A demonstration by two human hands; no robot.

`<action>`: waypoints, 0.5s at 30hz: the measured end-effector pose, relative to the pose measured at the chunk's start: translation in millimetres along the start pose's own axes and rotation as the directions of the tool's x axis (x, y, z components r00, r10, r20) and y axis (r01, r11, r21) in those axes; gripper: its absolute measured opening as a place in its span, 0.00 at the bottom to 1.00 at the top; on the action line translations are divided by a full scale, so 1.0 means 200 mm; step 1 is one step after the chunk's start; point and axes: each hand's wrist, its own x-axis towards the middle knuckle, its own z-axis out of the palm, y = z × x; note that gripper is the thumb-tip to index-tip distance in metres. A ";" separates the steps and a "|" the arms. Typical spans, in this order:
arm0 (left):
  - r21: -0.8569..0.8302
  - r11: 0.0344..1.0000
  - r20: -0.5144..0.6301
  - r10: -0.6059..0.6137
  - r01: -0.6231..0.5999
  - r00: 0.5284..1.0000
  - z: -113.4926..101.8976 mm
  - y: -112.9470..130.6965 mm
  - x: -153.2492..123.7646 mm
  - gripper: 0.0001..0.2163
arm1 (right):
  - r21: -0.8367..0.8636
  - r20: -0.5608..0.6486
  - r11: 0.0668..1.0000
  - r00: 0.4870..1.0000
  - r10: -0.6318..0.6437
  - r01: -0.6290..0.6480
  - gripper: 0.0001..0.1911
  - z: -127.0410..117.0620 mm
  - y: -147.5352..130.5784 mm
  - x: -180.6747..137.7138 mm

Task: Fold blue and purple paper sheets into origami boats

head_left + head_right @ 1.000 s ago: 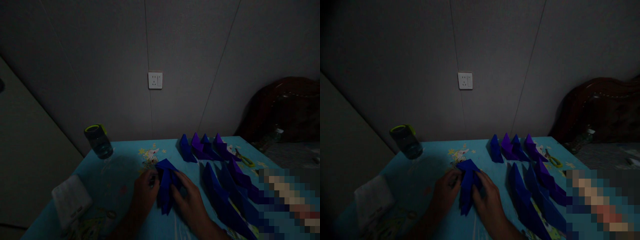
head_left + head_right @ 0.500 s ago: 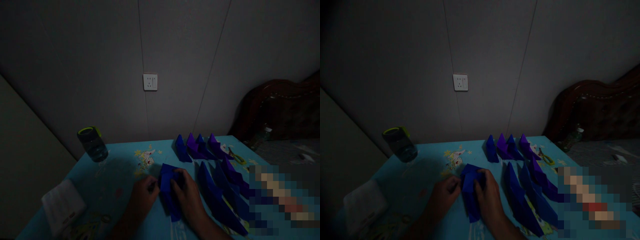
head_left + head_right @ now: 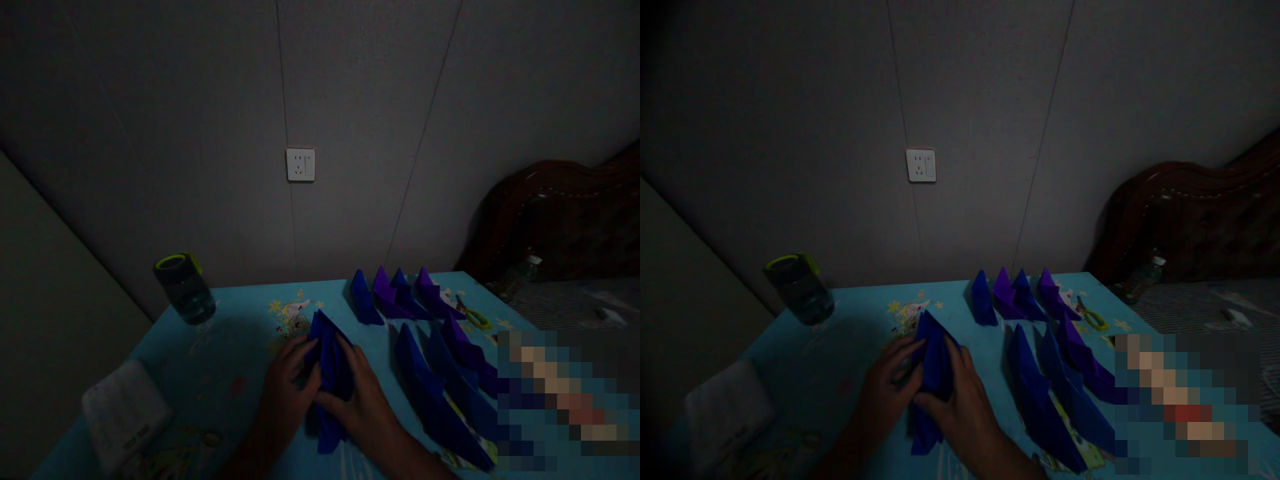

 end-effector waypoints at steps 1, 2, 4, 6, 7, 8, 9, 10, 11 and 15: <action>-0.014 1.000 0.016 0.004 -0.004 1.000 0.01 -0.01 -0.01 0.16 | -0.015 0.007 1.000 1.000 0.003 -0.003 0.42 0.00 0.01 0.00; -0.026 1.000 0.028 0.008 -0.007 1.000 0.01 -0.02 -0.01 0.17 | -0.030 0.012 1.000 1.000 0.004 -0.003 0.40 0.00 0.01 0.00; -0.046 0.999 0.042 0.011 -0.009 0.999 0.02 -0.03 -0.02 0.18 | -0.059 0.002 0.998 1.000 -0.001 0.001 0.34 -0.01 0.01 0.00; -0.053 0.999 0.053 0.010 -0.007 0.999 0.03 -0.03 -0.03 0.18 | -0.083 -0.022 0.997 1.000 -0.003 0.002 0.28 -0.02 0.00 0.01; -0.049 0.999 0.060 0.013 -0.010 0.998 0.03 -0.02 -0.03 0.18 | -0.089 -0.036 0.996 0.999 -0.002 -0.002 0.26 -0.03 -0.01 0.02; -0.041 0.999 0.068 0.017 -0.015 0.998 0.02 -0.02 -0.03 0.18 | -0.091 -0.048 0.996 0.999 0.001 -0.006 0.24 -0.03 -0.01 0.02; -0.029 0.999 0.076 0.022 -0.020 0.997 0.02 -0.01 -0.03 0.17 | -0.088 -0.060 0.996 0.998 0.006 -0.011 0.22 -0.04 -0.02 0.03; -0.016 1.000 0.083 0.026 -0.024 0.996 0.02 -0.01 -0.02 0.17 | -0.082 -0.074 0.997 0.997 0.010 -0.016 0.20 -0.04 -0.03 0.03; -0.002 1.000 0.086 0.027 -0.027 0.996 0.01 -0.01 -0.02 0.17 | -0.076 -0.093 0.997 0.996 0.012 -0.020 0.19 -0.05 -0.03 0.03; 0.043 0.999 0.034 -0.012 0.010 0.999 0.01 -0.01 0.00 0.15 | -0.079 -0.177 0.996 0.984 0.019 -0.034 0.19 -0.06 -0.04 0.05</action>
